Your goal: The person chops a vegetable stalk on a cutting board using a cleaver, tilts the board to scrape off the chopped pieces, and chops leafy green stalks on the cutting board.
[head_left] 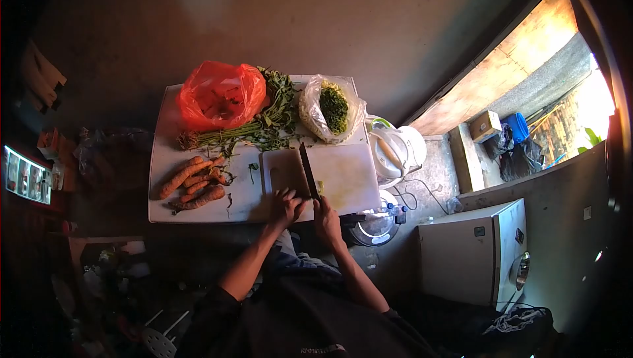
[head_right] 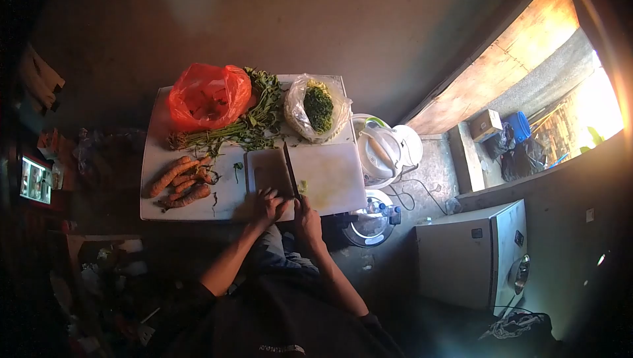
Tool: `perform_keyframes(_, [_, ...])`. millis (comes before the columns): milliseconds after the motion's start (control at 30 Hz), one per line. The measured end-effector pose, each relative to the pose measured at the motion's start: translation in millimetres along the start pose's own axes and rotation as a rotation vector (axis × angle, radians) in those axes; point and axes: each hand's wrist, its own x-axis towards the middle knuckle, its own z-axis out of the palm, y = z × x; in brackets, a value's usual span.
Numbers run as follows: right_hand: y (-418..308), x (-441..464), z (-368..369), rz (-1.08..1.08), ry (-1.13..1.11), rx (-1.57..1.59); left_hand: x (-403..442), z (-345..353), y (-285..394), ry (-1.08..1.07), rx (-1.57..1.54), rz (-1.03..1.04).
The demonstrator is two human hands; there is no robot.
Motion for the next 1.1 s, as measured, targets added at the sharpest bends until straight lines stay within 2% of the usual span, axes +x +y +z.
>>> perform_keyframes(67, [3.0,6.9,1.2,-0.026,0.015,0.005,0.9,3.6,-0.5,0.107,-0.021,0.032])
perform_keyframes(167, [-1.0,7.5,-4.2,-0.031,0.001,0.0,-0.2,8.6,-4.6,0.034,-0.077,-0.044])
perform_keyframes(267, [3.5,-1.0,-3.9,-0.008,-0.02,-0.026,-0.9,7.5,-5.5,0.024,-0.02,-0.027])
perform_keyframes(500, [0.0,8.5,7.6,-0.023,0.019,-0.028,0.4,2.5,-1.5,0.091,-0.002,0.045])
perform_keyframes(567, [1.6,12.0,5.3,-0.051,0.023,-0.011,0.5,-0.9,0.5,0.031,-0.05,-0.042])
perform_keyframes(633, [0.4,9.8,1.6,-0.079,0.016,0.003,0.1,3.2,-0.2,0.058,-0.083,-0.05])
perform_keyframes(700, [1.7,0.8,-2.0,-0.005,-0.025,-0.059,-0.5,2.0,-0.2,0.084,-0.121,-0.069])
perform_keyframes(767, [4.2,-4.9,2.5,0.013,-0.015,-0.077,0.2,-4.5,1.1,0.024,-0.011,-0.023])
perform_keyframes(900, [3.1,1.8,7.7,0.001,-0.005,-0.059,-2.5,-3.6,0.4,0.049,-0.014,-0.005])
perform_keyframes(1033, [6.1,14.0,5.4,-0.061,0.008,0.002,-1.4,1.7,0.2,0.046,-0.036,-0.054])
perform_keyframes(1100, [5.8,7.4,-0.3,0.003,-0.03,-0.093,-1.5,1.1,-1.5,0.059,-0.049,-0.08])
